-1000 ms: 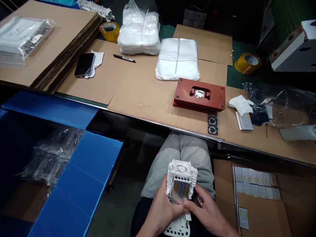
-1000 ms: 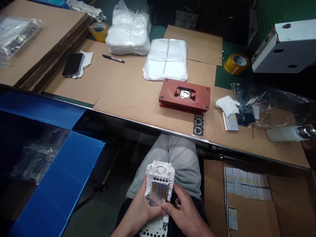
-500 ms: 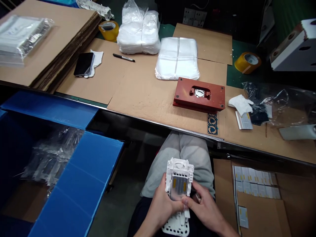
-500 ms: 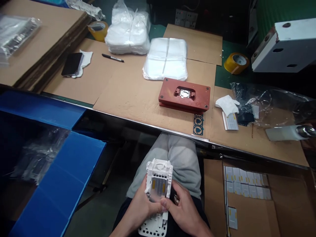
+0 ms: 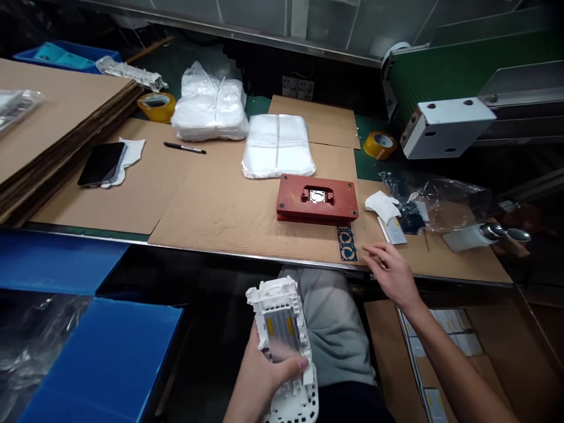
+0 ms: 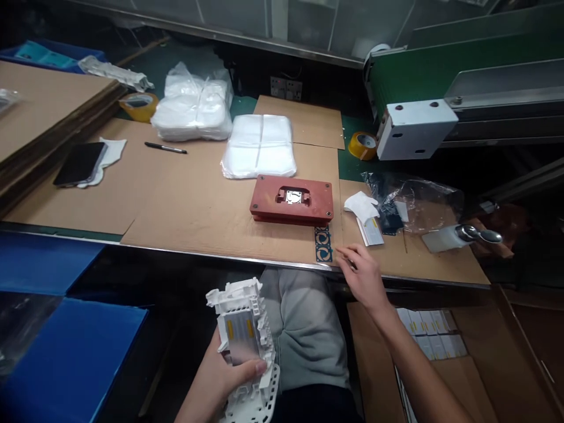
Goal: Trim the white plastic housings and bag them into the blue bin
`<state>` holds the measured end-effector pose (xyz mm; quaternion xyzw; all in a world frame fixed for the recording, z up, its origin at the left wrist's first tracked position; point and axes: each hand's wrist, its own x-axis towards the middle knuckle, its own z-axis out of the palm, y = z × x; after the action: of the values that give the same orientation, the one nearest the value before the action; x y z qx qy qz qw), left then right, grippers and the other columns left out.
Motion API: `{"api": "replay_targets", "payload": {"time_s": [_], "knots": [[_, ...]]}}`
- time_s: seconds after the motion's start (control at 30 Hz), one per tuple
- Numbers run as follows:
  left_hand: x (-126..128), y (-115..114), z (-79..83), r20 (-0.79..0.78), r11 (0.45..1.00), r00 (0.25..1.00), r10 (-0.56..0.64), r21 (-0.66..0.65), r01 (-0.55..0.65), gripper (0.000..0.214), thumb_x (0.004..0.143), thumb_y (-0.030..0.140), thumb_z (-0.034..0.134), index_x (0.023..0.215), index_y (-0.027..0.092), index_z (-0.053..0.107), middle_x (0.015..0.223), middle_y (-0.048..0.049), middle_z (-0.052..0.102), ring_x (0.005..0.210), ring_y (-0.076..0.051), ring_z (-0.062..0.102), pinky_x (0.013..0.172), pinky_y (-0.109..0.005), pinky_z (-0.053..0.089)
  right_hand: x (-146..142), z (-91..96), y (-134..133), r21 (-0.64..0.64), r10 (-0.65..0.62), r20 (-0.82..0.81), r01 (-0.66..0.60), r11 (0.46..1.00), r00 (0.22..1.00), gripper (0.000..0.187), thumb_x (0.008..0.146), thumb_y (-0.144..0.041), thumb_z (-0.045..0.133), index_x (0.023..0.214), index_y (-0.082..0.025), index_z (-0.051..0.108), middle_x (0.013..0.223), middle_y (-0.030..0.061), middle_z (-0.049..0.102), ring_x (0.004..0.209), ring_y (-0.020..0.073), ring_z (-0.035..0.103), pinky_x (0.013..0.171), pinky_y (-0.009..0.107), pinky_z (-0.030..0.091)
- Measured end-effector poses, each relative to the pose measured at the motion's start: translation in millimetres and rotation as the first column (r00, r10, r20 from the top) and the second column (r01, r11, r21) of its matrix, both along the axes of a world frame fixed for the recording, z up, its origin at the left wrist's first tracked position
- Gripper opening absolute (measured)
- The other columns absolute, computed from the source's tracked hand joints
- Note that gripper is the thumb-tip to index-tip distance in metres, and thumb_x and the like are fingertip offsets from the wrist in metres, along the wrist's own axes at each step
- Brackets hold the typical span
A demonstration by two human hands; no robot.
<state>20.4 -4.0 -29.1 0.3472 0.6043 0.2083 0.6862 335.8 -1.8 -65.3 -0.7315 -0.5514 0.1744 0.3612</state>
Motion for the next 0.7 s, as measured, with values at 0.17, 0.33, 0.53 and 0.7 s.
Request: {"api": "replay_targets", "payload": {"time_s": [0.17, 0.33, 0.53, 0.7], "knots": [[7.3, 17.0, 10.0, 0.035, 0.998, 0.998, 0.05, 0.04, -0.052, 0.09, 0.055, 0.028, 0.086, 0.134, 0.019, 0.043, 0.084, -0.0012, 0.074, 0.071, -0.02, 0.065, 0.068, -0.028, 0.052, 21.6, -10.4, 40.7, -0.037, 0.229, 0.098, -0.227, 0.973, 0.968, 0.024, 0.088, -0.035, 0.069, 0.109, -0.026, 0.076, 0.11, 0.0093, 0.07, 0.107, 0.029, 0.063, 0.094, 0.044, 0.051], [6.4, 15.7, 4.9, 0.122, 0.997, 0.99, 0.075, -0.003, -0.075, 0.093, 0.052, 0.031, 0.089, 0.134, 0.021, 0.046, 0.094, -0.0044, 0.076, 0.08, -0.022, 0.068, 0.073, -0.029, 0.053, 16.4, -11.3, 47.4, 0.0, 0.25, 0.145, -0.253, 0.967, 0.957, 0.017, 0.091, -0.034, 0.064, 0.097, -0.026, 0.078, 0.097, 0.0082, 0.072, 0.093, 0.0263, 0.066, 0.083, 0.041, 0.055], [3.4, 7.3, 0.4, 0.213, 0.987, 0.965, 0.15, -0.08, -0.136, 0.085, 0.062, 0.041, 0.086, 0.136, 0.022, 0.049, 0.09, -0.0052, 0.074, 0.086, -0.026, 0.07, 0.081, -0.036, 0.055, 13.5, -4.1, 53.6, 0.24, -0.08, 0.122, 0.049, 0.969, 0.989, 0.018, 0.091, -0.037, 0.064, 0.086, -0.022, 0.073, 0.089, 0.0081, 0.072, 0.088, 0.026, 0.066, 0.084, 0.041, 0.051], [3.6, 6.2, 0.5, 0.276, 0.945, 0.907, 0.318, -0.169, -0.28, 0.059, 0.068, 0.037, 0.083, 0.12, 0.021, 0.061, 0.101, -0.0072, 0.075, 0.096, -0.028, 0.071, 0.086, -0.037, 0.056, 6.9, 18.9, 49.7, 0.389, -0.445, -0.092, 0.444, 0.807, 0.891, 0.025, 0.086, -0.039, 0.071, 0.096, -0.016, 0.074, 0.092, 0.0088, 0.07, 0.086, 0.0252, 0.064, 0.082, 0.04, 0.048]]}}
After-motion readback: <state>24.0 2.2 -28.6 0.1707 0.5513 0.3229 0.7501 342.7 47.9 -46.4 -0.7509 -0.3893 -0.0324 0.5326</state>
